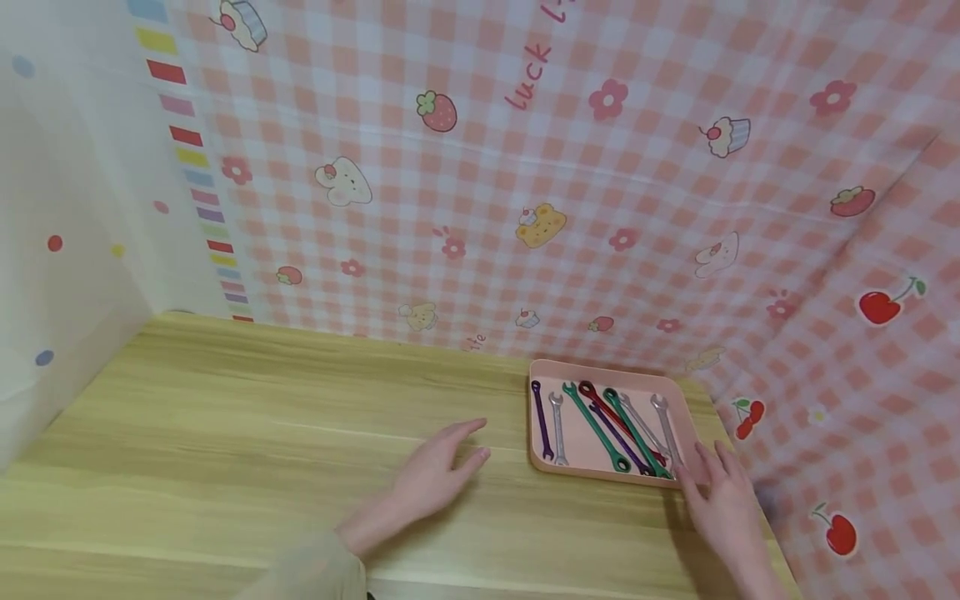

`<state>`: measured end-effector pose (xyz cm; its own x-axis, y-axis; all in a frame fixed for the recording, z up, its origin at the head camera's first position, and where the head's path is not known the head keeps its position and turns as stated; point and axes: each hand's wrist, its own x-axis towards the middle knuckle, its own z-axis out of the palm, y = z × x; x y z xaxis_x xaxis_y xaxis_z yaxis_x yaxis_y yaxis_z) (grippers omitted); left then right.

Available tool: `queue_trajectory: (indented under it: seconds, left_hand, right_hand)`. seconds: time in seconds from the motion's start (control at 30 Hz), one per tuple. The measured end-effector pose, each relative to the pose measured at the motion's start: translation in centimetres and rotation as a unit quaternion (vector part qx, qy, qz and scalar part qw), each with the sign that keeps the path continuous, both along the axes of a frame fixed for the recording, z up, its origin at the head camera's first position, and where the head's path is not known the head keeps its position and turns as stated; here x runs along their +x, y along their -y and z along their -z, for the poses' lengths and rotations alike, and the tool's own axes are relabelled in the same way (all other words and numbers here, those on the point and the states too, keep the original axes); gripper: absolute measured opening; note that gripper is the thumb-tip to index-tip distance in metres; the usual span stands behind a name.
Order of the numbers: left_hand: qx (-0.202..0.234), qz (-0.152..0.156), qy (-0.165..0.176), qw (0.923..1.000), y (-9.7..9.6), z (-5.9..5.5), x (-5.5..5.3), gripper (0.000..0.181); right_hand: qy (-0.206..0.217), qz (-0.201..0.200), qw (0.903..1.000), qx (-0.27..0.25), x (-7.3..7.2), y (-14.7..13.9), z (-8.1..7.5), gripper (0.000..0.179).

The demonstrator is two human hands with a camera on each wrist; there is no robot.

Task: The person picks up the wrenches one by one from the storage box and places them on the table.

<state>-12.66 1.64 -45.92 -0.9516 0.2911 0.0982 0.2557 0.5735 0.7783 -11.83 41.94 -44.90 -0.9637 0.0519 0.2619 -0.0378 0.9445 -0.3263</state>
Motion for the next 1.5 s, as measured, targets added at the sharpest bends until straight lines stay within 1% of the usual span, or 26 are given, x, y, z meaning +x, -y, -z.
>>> queue_trajectory:
  seconds: [0.13, 0.27, 0.37, 0.47, 0.53, 0.63, 0.7, 0.73, 0.87, 1.0, 1.07, 1.13, 1.23, 1.3, 1.37, 1.5]
  left_hand:
    - [-0.019, 0.005, -0.013, 0.9997, -3.1, 0.1, 0.0, 0.054]
    - [-0.057, 0.029, -0.036, 0.9973, -6.1, -0.1, 0.2, 0.056]
    - [-0.077, 0.041, -0.043, 0.9953, -7.8, -0.2, 0.2, 0.058]
    - [-0.092, 0.042, -0.043, 0.9939, -9.0, -0.2, 0.1, 0.06]
    - [-0.078, 0.032, -0.039, 0.9957, -9.5, -0.2, 0.0, 0.06]
    - [-0.035, 0.005, -0.022, 0.9991, -9.8, 0.1, -0.2, 0.06]
    - [0.01, -0.016, -0.007, 0.9998, -9.8, 0.4, -0.5, 0.061]
    - [0.027, -0.026, 0.003, 0.9993, -9.8, 0.5, -0.6, 0.061]
    - [0.072, -0.043, 0.033, 0.9959, -9.7, 1.2, -0.9, 0.063]
    - [0.11, -0.056, 0.057, 0.9907, -9.8, 1.5, -1.3, 0.062]
    - [0.124, -0.071, 0.062, 0.9877, -9.8, 1.5, -1.7, 0.062]
    - [0.136, -0.092, 0.071, 0.9839, -9.9, 1.5, -2.0, 0.062]
    - [0.139, -0.115, 0.072, 0.981, -9.9, 1.4, -2.5, 0.061]
    - [0.145, -0.119, 0.073, 0.9795, -9.9, 1.4, -2.8, 0.06]
    - [0.152, -0.116, 0.07, 0.9791, -9.9, 1.4, -3.1, 0.059]
    - [0.166, -0.117, 0.065, 0.9771, -9.9, 1.4, -3.6, 0.054]
  right_hand:
    - [0.017, 0.011, 0.9998, 0.007, -0.2, -1.0, 0.3, 0.051]
    - [0.038, 0.026, 0.9988, 0.012, -0.3, -1.8, 0.4, 0.051]
    - [0.079, 0.04, 0.9961, 0.002, -0.4, -2.0, 0.2, 0.054]
    - [0.108, 0.044, 0.9931, -0.007, -0.7, -1.9, -0.1, 0.057]
    - [0.129, 0.045, 0.9906, -0.011, -1.1, -1.7, -0.3, 0.06]
    - [0.132, 0.047, 0.99, -0.016, -1.6, -1.5, -0.5, 0.061]
    - [0.119, 0.047, 0.9915, -0.022, -1.8, -1.6, -0.4, 0.06]
    - [0.103, 0.044, 0.9934, -0.025, -1.8, -1.6, -0.3, 0.057]
    - [0.056, 0.043, 0.997, -0.032, -1.8, -1.6, -0.1, 0.047]
    - [0.047, 0.054, 0.9969, -0.031, -2.1, -1.6, -0.2, 0.044]
    - [0.045, 0.059, 0.9967, -0.032, -2.2, -1.5, -0.1, 0.042]
    - [0.041, 0.062, 0.9966, -0.035, -2.4, -1.3, 0.0, 0.04]
    - [0.032, 0.069, 0.9964, -0.039, -2.4, -1.0, 0.2, 0.039]
    - [0.021, 0.076, 0.996, -0.042, -2.4, -0.8, 0.3, 0.037]
    - [0.013, 0.079, 0.996, -0.04, -2.3, -0.7, 0.4, 0.035]
    - [0.018, 0.077, 0.9958, -0.046, -2.3, -0.5, 0.3, 0.032]
